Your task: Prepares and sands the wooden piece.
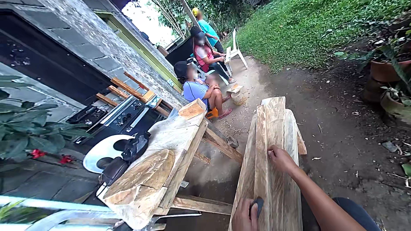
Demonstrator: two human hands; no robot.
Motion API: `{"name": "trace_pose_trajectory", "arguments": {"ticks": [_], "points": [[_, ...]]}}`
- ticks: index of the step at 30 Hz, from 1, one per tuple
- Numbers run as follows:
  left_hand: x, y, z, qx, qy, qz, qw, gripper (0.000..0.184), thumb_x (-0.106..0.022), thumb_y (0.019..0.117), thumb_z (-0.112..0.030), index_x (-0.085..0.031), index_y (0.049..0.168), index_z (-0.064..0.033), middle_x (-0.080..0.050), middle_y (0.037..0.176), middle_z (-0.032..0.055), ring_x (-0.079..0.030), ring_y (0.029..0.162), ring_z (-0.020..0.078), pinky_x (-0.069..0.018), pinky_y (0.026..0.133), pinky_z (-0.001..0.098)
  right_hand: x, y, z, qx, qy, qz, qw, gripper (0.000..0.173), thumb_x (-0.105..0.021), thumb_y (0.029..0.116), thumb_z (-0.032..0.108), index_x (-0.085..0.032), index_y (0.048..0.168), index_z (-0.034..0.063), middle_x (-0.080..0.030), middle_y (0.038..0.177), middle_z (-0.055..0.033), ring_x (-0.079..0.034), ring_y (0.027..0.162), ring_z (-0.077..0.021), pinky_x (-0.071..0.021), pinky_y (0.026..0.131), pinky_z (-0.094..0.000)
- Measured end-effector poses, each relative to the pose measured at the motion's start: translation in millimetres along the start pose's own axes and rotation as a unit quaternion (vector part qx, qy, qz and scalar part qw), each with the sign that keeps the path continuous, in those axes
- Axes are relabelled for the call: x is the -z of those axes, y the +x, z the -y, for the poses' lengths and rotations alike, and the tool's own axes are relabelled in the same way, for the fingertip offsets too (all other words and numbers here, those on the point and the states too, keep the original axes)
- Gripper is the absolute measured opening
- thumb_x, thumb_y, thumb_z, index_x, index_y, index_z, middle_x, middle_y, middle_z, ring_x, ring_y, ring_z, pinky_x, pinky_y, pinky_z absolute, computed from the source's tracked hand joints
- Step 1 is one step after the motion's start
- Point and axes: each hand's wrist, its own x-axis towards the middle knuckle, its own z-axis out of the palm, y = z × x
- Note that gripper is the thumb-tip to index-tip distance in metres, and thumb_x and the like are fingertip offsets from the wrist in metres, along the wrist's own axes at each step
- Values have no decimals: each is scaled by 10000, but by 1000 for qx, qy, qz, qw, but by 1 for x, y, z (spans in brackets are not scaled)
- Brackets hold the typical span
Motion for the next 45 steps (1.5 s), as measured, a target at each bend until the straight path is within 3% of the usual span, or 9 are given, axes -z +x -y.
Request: {"name": "trace_pose_trajectory", "arguments": {"ticks": [7, 11, 18, 23, 29, 33, 37, 41, 45], "points": [[-17, 133, -25, 79, 68, 66, 992, 320, -500, 1075, -233, -662, 1260, -29, -663, 1247, 193, -653, 1161, 349, -516, 997, 540, -4, -7, 0, 8, -9, -13, 1000, 414, -369, 1124, 224, -552, 1427, 11, -664, 1278, -244, -636, 1227, -370, -459, 1081, -530], [-22, 176, -37, 108, 90, 87, 986, 328, -483, 1087, -245, -623, 1313, -52, -632, 1317, 189, -633, 1211, 343, -505, 1017, 529, -3, -13, -1, 13, -8, 3, 1000, 435, -343, 1134, 234, -536, 1460, 22, -646, 1336, -228, -609, 1283, -349, -432, 1117, -513], [0, 88, -25, 88, 71, 115, 987, 340, -491, 1076, -223, -642, 1280, 4, -652, 1278, 212, -651, 1170, 366, -515, 1001, 548, 1, -9, -1, 10, 5, 24, 1000, 423, -384, 1126, 240, -558, 1434, 9, -652, 1319, -236, -622, 1259, -351, -446, 1104, -518], [4, -2, -7, 6, 29, 20, 999, 217, -604, 986, -124, -708, 1035, 61, -700, 993, 223, -716, 868, 368, -585, 775, 544, 3, -6, -1, 3, 2, 19, 1000, 417, -379, 1126, 252, -581, 1391, 2, -666, 1265, -236, -636, 1217, -351, -458, 1075, -521], [-10, 68, -9, 20, 44, 46, 998, 272, -540, 1044, -197, -703, 1130, 4, -701, 1119, 191, -702, 1014, 343, -563, 884, 540, -3, 1, -1, -24, 25, -17, 999, 555, -315, 1131, 429, -622, 1223, -25, -681, 1086, -223, -667, 1062, -346, -493, 962, -536], [-17, 166, -32, 52, 83, 112, 989, 340, -483, 1083, -238, -639, 1286, -14, -647, 1281, 213, -653, 1165, 363, -516, 992, 548, -5, -1, -6, -23, 68, -20, 997, 611, -268, 1132, 461, -631, 1239, -19, -698, 1158, -221, -690, 1106, -322, -507, 998, -518], [-26, 224, -44, 61, 107, 127, 984, 344, -480, 1087, -255, -630, 1325, -56, -622, 1347, 197, -621, 1239, 348, -491, 1043, 535, -7, -3, -9, -22, 97, -16, 995, 635, -237, 1131, 476, -613, 1312, -3, -694, 1219, -208, -699, 1121, -297, -519, 1017, -491], [-25, 204, -42, 57, 103, 123, 985, 356, -472, 1089, -252, -604, 1357, -59, -621, 1339, 204, -629, 1220, 358, -495, 1034, 536, -5, -1, -10, -14, 120, -12, 993, 634, -229, 1132, 472, -600, 1353, 7, -701, 1217, -200, -717, 1071, -285, -544, 978, -477], [-6, 122, -28, 20, 90, 135, 987, 342, -472, 1081, -235, -649, 1268, -11, -658, 1267, 204, -664, 1143, 358, -526, 975, 545, -1, -3, -9, -11, 134, -13, 991, 631, -236, 1131, 478, -593, 1358, 10, -697, 1222, -198, -713, 1064, -293, -547, 957, -482]]}}
